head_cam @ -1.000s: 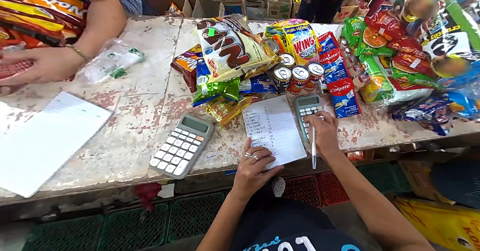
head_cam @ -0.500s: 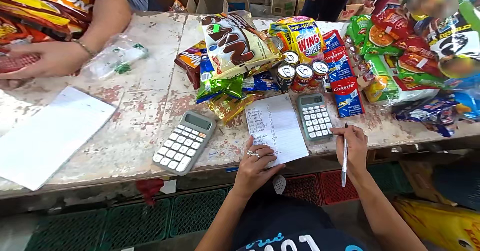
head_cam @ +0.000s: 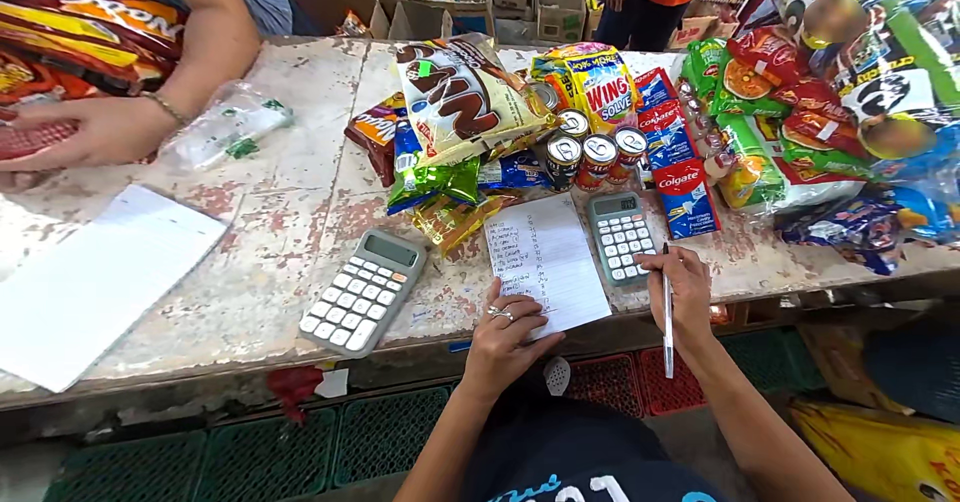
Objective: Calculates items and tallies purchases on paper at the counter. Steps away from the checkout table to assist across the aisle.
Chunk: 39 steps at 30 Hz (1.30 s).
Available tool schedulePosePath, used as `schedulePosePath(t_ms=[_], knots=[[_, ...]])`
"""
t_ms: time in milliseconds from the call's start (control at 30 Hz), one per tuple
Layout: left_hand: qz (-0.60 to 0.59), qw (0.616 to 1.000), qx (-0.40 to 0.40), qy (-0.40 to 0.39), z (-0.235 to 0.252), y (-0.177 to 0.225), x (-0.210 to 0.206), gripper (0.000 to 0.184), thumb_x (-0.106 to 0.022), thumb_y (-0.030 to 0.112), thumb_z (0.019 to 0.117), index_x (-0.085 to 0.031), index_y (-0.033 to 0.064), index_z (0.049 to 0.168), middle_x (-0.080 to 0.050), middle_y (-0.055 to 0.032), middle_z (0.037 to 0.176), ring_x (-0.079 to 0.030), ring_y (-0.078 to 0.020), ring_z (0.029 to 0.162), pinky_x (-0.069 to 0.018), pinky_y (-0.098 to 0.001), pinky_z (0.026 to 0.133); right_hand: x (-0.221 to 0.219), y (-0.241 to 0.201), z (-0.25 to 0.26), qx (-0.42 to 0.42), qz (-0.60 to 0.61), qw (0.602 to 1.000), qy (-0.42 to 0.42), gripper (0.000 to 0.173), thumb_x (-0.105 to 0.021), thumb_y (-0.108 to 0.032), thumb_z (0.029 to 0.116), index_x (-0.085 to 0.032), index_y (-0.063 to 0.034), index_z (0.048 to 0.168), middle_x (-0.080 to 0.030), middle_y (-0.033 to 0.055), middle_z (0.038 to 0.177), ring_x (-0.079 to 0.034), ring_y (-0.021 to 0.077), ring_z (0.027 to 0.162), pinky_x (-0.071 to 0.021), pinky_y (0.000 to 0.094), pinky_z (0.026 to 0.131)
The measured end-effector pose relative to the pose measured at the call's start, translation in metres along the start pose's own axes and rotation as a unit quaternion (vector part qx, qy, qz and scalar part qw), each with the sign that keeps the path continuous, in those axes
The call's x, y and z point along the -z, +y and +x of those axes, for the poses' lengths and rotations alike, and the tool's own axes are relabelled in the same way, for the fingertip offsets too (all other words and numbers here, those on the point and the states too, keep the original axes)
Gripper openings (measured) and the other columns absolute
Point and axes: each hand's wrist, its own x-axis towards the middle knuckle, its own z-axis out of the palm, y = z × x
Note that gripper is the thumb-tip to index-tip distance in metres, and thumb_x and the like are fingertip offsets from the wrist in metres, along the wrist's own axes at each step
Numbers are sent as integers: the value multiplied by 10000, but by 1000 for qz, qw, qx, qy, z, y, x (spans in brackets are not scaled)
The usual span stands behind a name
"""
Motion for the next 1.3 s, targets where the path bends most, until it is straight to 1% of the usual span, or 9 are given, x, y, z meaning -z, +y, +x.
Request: schedulePosePath(t_ms=[233,533,733,867,933,1033,1100,1167,1300], knots=[[0,1000,1,4,-3,0,0,282,-832,379,846,-774,114,922,-750,-60,1065,-679,-248,1153,-354,-577,1178,-12,12,1,3,-66,997,-46,250,-517,-76,964,-732,-192,1018,-735,-69,1044,-633,167,1131,-439,486,997],[1,1000,-6,9,-9,-3,-1,268,-828,359,847,-766,110,925,-745,-53,1070,-668,-232,1172,-342,-562,1190,-20,16,20,18,-104,992,-62,221,-514,-81,1001,-714,-146,1068,-744,-10,1043,-638,251,1139,-454,529,951],[-4,1000,-8,14,-10,-4,-1,265,-828,366,849,-763,119,919,-741,-38,1069,-661,-208,1178,-339,-534,1201,5,31,-6,4,-87,996,4,251,-538,-109,923,-749,-240,956,-730,-106,980,-635,131,1089,-437,446,1002],[17,1000,3,10,-8,0,-2,272,-812,368,869,-772,110,944,-742,-59,1098,-663,-233,1183,-342,-553,1193,6,14,-9,4,14,999,42,230,-560,-82,913,-753,-192,973,-730,-64,990,-639,143,1062,-456,421,989],[32,999,8,13,-8,0,-5,286,-801,382,876,-773,107,952,-743,-75,1113,-668,-245,1182,-361,-558,1182,1,-11,-4,4,110,993,31,228,-523,-102,976,-736,-113,1054,-732,-9,1022,-663,137,1026,-528,363,951],[21,1000,12,12,-7,1,-5,295,-797,381,882,-771,97,959,-737,-90,1120,-661,-256,1189,-355,-559,1183,-18,-52,2,-3,294,955,-35,412,-405,-270,1102,-722,-13,1158,-727,60,980,-677,120,880,-580,304,800],[10,1000,20,-3,-2,3,-1,290,-802,363,877,-772,88,963,-738,-103,1131,-664,-278,1191,-377,-571,1167,-37,-72,3,-11,377,924,-59,450,-411,-283,1104,-752,6,1044,-712,53,857,-651,84,722,-569,255,657],[-11,999,34,-27,3,5,5,271,-808,324,868,-775,78,978,-737,-113,1153,-662,-298,1197,-383,-584,1158,-60,-79,-1,-36,412,906,-86,365,-448,-164,1081,-734,32,965,-716,57,798,-651,82,630,-567,243,555],[-24,997,71,-34,2,3,15,246,-826,270,846,-781,68,978,-736,-127,1184,-657,-315,1214,-466,-500,1116,-80,-68,-6,-83,386,907,-143,198,-547,-113,1043,-669,-1,933,-719,39,786,-685,108,620,-587,261,527]])
